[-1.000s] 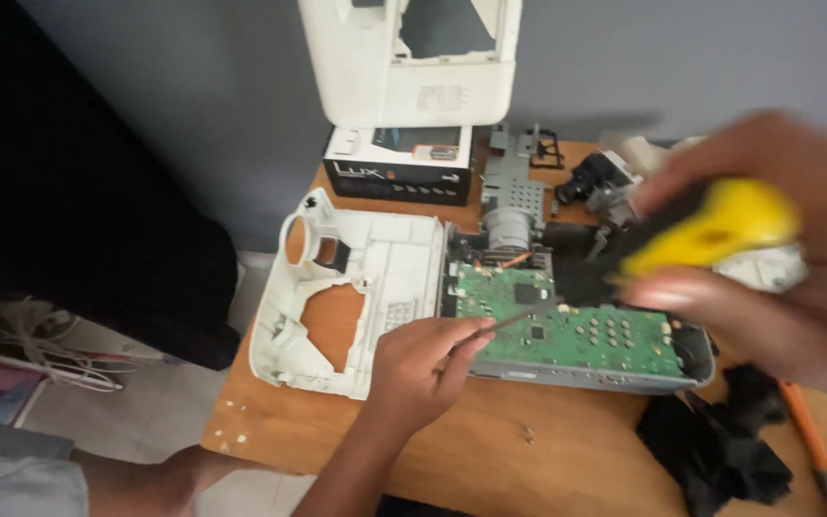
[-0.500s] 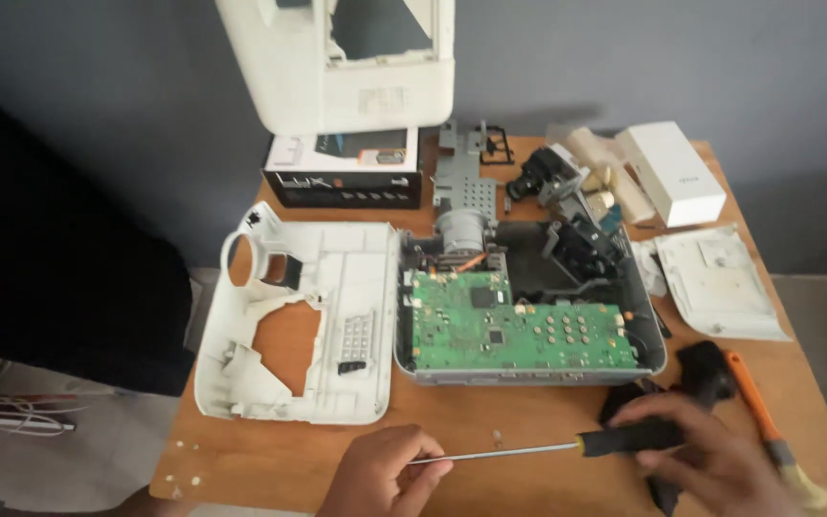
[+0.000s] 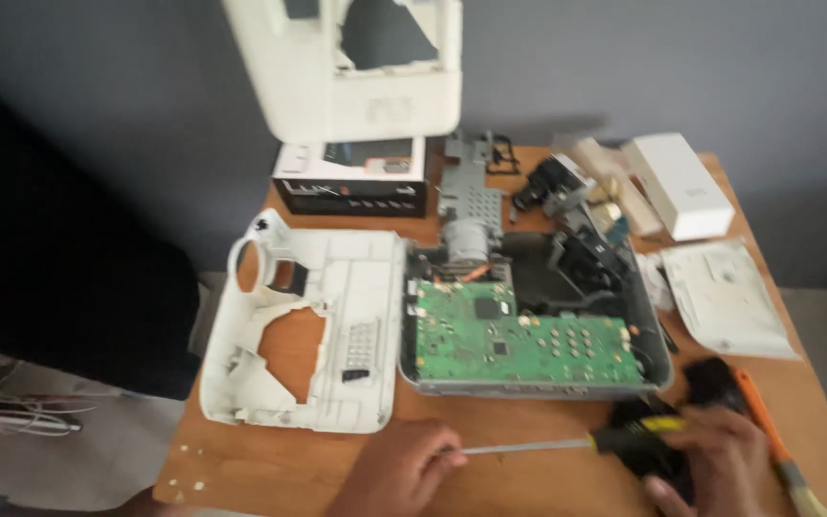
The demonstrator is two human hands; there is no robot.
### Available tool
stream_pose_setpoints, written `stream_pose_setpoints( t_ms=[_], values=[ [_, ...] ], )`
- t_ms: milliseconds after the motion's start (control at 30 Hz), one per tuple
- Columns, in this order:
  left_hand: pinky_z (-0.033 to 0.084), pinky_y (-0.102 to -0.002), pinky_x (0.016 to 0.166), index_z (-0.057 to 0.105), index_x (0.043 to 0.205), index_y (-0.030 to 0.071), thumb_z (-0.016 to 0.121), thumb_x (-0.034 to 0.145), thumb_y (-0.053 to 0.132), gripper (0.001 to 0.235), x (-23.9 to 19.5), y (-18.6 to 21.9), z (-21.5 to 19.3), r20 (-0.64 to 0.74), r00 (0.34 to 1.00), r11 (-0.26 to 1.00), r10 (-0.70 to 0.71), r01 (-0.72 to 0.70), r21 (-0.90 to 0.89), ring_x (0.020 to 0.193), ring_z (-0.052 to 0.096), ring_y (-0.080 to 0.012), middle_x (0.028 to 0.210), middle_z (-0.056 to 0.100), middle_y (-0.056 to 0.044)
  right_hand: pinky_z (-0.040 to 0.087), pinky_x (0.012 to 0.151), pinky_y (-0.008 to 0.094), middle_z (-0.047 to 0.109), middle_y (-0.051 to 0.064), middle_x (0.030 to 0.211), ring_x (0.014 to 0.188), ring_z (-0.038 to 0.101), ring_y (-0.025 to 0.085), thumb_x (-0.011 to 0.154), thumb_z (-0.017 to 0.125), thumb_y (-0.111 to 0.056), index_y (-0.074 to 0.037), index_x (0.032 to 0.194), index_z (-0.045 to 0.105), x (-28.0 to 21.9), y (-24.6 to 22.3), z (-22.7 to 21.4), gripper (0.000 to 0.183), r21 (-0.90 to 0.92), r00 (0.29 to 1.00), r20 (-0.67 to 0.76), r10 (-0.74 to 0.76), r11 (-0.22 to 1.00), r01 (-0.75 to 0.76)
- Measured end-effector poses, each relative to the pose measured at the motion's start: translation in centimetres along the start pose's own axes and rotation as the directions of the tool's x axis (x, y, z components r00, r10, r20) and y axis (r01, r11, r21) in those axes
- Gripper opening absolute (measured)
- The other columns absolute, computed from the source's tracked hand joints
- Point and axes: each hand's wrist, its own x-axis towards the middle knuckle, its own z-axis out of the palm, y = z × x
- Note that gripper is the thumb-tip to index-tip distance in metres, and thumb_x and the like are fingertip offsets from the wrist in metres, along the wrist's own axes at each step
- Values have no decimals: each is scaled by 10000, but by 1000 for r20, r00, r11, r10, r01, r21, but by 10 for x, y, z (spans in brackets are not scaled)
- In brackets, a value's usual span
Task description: The person uses a screwdriver to remove screws from a circuit board inside a disassembled electronic device. They then use their fingers to disconnect a small orange cable from the board.
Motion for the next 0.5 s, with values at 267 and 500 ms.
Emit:
stream_pose_setpoints(
  t_ms=[267,500],
  values=[
    [438,-442,634,554,843,100,594,1053,238,255,13,5,13,-4,995,978,100,-97,187,777,598,-303,801,646,-67,480,961,372,487,72,1139,1025,573,241,791,737,-111,-69,905,404,-24,52,-14,354,-17,977,41,211,977,-211],
    [467,-430,679,544,914,106,551,1074,263,224,10,-14,23,-48,998,982,48,-38,187,821,615,-315,804,639,-93,442,1119,362,704,39,1130,1106,658,193,847,726,-247,-195,1011,792,24,-17,6,184,-198,980,194,47,980,-8]
  ],
)
